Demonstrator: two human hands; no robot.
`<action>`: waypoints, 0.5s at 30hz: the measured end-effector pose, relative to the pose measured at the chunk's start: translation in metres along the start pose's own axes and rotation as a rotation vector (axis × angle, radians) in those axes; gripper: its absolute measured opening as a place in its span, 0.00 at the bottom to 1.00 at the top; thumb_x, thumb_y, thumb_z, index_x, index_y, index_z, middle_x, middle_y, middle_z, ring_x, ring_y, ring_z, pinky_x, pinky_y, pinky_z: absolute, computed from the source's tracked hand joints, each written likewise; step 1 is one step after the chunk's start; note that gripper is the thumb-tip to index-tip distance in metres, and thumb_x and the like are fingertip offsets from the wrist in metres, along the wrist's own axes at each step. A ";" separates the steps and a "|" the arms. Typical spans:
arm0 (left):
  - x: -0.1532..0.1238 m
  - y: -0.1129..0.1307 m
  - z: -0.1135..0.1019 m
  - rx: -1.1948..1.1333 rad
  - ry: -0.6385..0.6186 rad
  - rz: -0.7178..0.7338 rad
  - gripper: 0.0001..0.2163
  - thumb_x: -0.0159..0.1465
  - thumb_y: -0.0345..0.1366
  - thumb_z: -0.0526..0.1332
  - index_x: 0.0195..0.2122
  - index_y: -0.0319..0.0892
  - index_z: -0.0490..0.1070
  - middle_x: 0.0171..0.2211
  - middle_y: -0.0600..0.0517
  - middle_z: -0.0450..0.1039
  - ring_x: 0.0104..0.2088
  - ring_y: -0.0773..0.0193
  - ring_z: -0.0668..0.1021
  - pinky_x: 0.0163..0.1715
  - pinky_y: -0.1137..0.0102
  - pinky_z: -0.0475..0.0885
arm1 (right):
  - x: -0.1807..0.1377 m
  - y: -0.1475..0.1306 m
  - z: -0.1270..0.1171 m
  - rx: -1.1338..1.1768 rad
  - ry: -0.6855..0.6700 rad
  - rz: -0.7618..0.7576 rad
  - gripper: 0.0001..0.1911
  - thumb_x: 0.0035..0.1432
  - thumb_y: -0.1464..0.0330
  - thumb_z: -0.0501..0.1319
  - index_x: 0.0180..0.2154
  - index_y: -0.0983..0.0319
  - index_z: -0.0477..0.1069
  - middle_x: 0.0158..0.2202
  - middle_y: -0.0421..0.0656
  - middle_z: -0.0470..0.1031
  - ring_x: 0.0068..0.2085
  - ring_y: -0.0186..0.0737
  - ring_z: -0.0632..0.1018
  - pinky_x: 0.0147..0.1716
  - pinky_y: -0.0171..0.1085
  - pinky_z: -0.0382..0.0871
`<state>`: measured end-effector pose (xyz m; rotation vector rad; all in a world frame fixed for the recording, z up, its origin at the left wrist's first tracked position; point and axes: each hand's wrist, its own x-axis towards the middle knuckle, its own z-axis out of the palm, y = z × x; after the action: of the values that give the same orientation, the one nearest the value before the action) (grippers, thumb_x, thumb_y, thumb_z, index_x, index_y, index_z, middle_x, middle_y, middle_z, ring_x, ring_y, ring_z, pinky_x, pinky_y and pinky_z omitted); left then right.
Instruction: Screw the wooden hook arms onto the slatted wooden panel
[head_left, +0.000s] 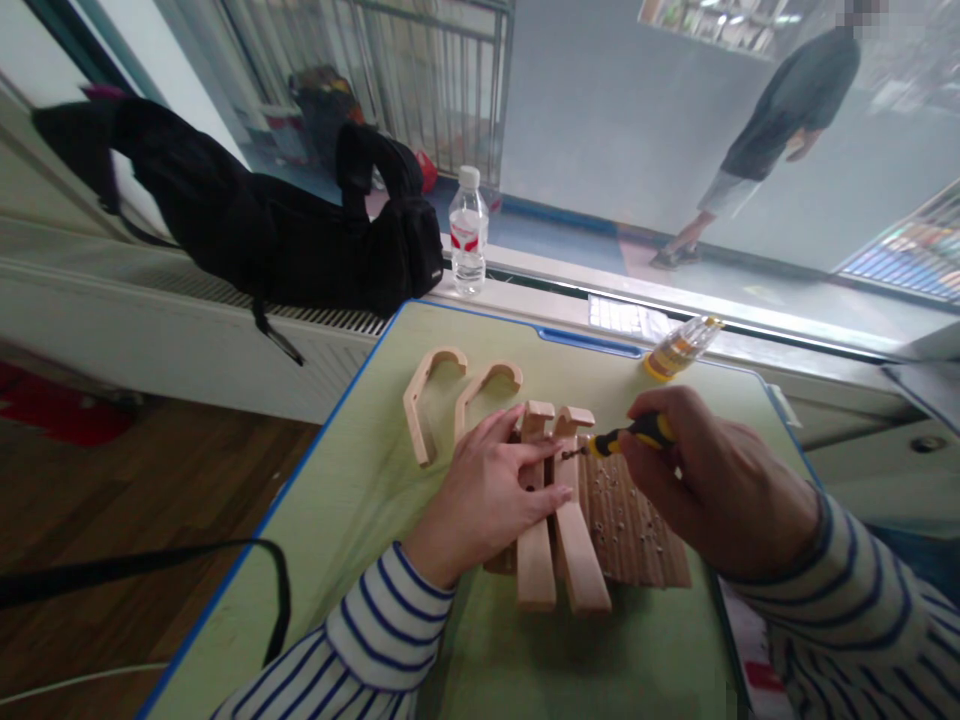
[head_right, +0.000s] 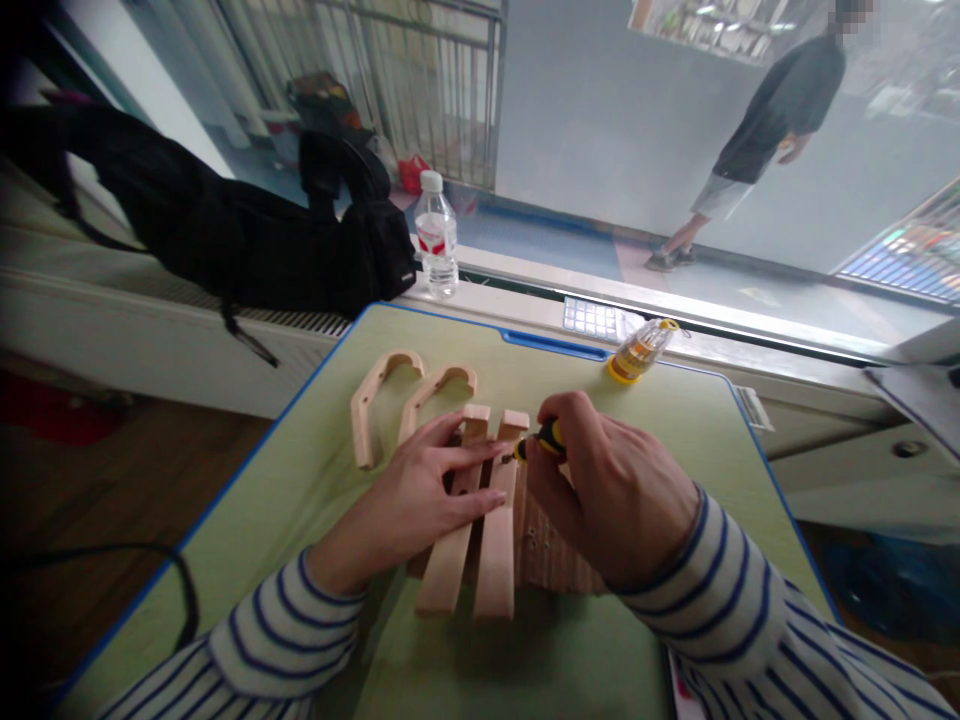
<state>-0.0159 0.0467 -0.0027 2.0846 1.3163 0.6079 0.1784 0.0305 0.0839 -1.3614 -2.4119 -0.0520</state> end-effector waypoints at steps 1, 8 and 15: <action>0.000 0.000 0.000 0.000 -0.004 -0.002 0.22 0.56 0.49 0.63 0.52 0.55 0.69 0.60 0.52 0.59 0.63 0.52 0.55 0.62 0.56 0.50 | 0.000 0.000 0.000 0.000 -0.002 0.001 0.06 0.59 0.69 0.52 0.38 0.63 0.58 0.22 0.37 0.69 0.21 0.31 0.71 0.20 0.31 0.59; 0.000 0.000 0.000 0.009 0.005 0.010 0.22 0.56 0.49 0.62 0.52 0.54 0.69 0.60 0.52 0.59 0.63 0.51 0.55 0.61 0.55 0.51 | 0.004 0.000 -0.001 -0.014 -0.002 -0.029 0.06 0.57 0.70 0.52 0.38 0.63 0.59 0.22 0.38 0.71 0.20 0.32 0.72 0.20 0.30 0.59; -0.001 -0.001 0.000 0.025 0.016 0.013 0.22 0.56 0.50 0.62 0.52 0.54 0.69 0.60 0.51 0.59 0.63 0.52 0.56 0.61 0.56 0.52 | 0.011 -0.001 -0.004 -0.065 -0.044 -0.010 0.05 0.54 0.69 0.52 0.35 0.62 0.61 0.18 0.36 0.68 0.17 0.31 0.68 0.18 0.30 0.54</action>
<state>-0.0165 0.0457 -0.0035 2.1139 1.3267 0.6182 0.1735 0.0378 0.0909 -1.3928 -2.4738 -0.1043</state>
